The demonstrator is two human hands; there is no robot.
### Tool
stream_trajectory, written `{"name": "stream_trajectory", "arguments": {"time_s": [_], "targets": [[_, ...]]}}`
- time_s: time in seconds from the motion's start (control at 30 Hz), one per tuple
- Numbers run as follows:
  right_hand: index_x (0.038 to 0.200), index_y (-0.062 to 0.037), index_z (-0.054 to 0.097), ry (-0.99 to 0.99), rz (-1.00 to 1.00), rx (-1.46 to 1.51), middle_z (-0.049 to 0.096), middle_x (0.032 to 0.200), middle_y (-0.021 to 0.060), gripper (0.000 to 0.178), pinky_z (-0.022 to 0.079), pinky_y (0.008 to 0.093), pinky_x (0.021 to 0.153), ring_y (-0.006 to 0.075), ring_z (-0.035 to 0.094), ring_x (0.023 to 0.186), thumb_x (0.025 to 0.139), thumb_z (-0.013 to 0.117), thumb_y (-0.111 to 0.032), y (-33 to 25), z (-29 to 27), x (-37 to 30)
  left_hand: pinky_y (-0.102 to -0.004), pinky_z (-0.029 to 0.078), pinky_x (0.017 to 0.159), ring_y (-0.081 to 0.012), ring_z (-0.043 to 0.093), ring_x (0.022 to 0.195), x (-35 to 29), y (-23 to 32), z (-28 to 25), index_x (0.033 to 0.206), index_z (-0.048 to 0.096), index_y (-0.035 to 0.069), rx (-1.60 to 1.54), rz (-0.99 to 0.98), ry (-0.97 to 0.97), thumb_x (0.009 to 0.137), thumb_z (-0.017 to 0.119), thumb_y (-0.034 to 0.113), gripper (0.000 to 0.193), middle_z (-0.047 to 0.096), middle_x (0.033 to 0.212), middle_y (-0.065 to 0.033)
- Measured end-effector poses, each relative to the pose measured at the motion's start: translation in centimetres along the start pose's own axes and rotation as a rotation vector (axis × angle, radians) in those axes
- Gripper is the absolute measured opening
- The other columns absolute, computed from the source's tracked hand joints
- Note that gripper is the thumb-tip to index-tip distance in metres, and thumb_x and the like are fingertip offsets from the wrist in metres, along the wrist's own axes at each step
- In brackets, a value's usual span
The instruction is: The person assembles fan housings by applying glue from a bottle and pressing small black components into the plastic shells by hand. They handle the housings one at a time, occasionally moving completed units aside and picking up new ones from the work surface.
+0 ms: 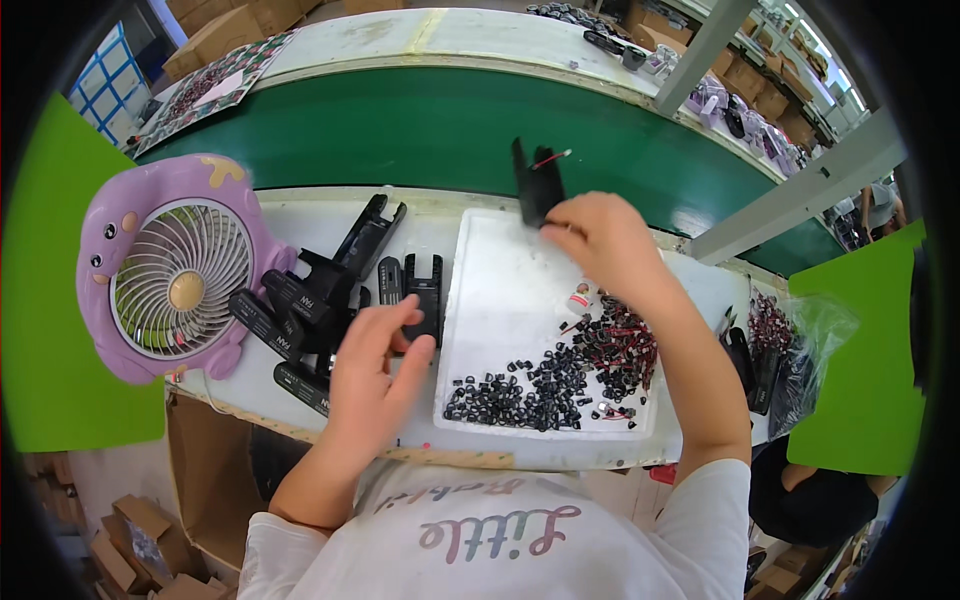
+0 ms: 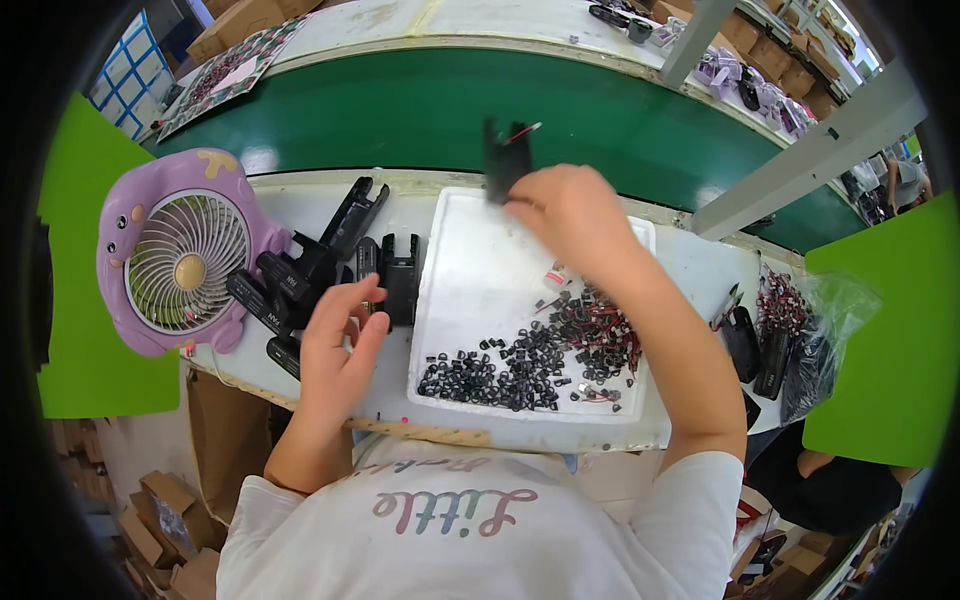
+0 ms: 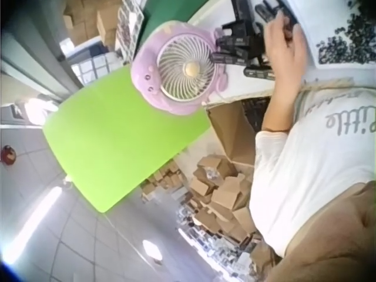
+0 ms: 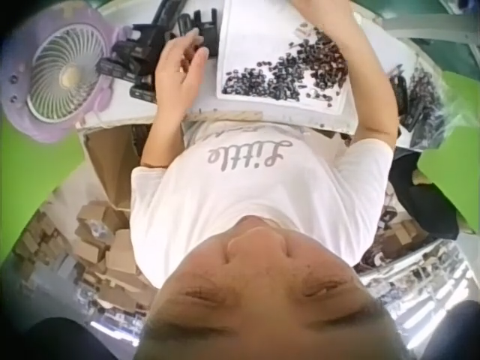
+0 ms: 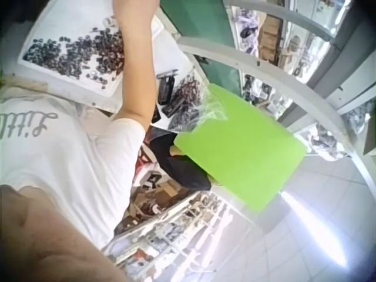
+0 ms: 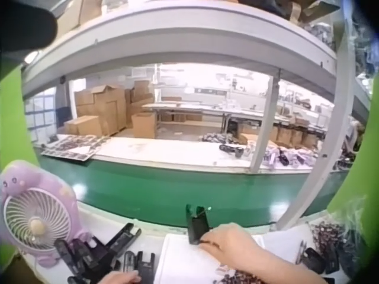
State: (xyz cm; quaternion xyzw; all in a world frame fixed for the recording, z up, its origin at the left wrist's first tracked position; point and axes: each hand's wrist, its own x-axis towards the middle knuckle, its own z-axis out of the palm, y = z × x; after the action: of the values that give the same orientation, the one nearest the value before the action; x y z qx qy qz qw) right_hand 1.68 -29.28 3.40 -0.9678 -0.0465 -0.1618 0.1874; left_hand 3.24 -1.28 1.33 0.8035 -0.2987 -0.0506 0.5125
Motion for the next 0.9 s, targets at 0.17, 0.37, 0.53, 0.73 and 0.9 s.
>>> {"name": "stream_trajectory", "arguments": {"time_s": [0.17,0.37,0.53,0.73,0.9], "targets": [[0.076,-0.0098,0.062,-0.037,-0.254,-0.024,0.053,0.063,0.0042,0.009,0.039,0.0352,0.060,0.0236,0.051,0.063,0.071,0.067,-0.015,-7.1,-1.1,-2.8,-0.0232,0.044,0.072,-0.0133,0.055,0.094,0.1,0.0,2.1,0.132,0.037,0.002,-0.729,-0.282,-0.179,0.093,0.046,0.012,0.041,0.055,0.115,-0.0095],[0.075,-0.0093,0.059,-0.093,-0.402,-0.005,0.046,0.061,0.0001,0.014,0.034,0.0331,0.056,0.0185,0.046,0.059,0.066,0.069,-0.014,-8.7,-1.3,-4.5,-0.0271,0.046,0.076,-0.0153,0.054,0.100,0.3,-0.4,2.8,0.129,0.038,0.000,-1.165,-0.418,-0.326,0.096,0.040,0.022,0.040,0.056,0.112,-0.0080],[0.080,-0.0084,0.060,-0.090,-0.356,0.173,0.045,0.062,0.0010,0.019,0.034,0.0333,0.055,0.0210,0.047,0.060,0.069,0.071,-0.020,-9.9,-1.5,-5.3,-0.0296,0.045,0.085,-0.0157,0.053,0.106,0.3,0.9,3.2,0.131,0.035,0.004,-1.356,-0.452,-0.350,0.095,0.041,0.026,0.042,0.053,0.116,-0.0069],[0.088,-0.0032,0.061,0.070,-0.131,0.277,0.044,0.072,0.0075,0.026,0.038,0.0344,0.059,0.0242,0.046,0.068,0.065,0.072,-0.007,-9.0,-1.4,-3.2,-0.0316,0.043,0.091,-0.0145,0.051,0.109,-0.4,0.9,3.5,0.133,0.031,0.006,-1.383,-0.527,-0.336,0.094,0.045,0.029,0.047,0.050,0.121,-0.0053],[0.078,-0.0033,0.063,0.059,-0.123,0.234,0.043,0.073,0.0068,0.015,0.037,0.0336,0.060,0.0239,0.044,0.069,0.065,0.071,-0.004,-8.1,-0.8,-3.0,-0.0338,0.041,0.095,-0.0164,0.049,0.113,-1.0,0.7,3.8,0.134,0.030,0.004,-1.405,-0.559,-0.392,0.093,0.045,0.028,0.049,0.048,0.124,-0.0064]]}}
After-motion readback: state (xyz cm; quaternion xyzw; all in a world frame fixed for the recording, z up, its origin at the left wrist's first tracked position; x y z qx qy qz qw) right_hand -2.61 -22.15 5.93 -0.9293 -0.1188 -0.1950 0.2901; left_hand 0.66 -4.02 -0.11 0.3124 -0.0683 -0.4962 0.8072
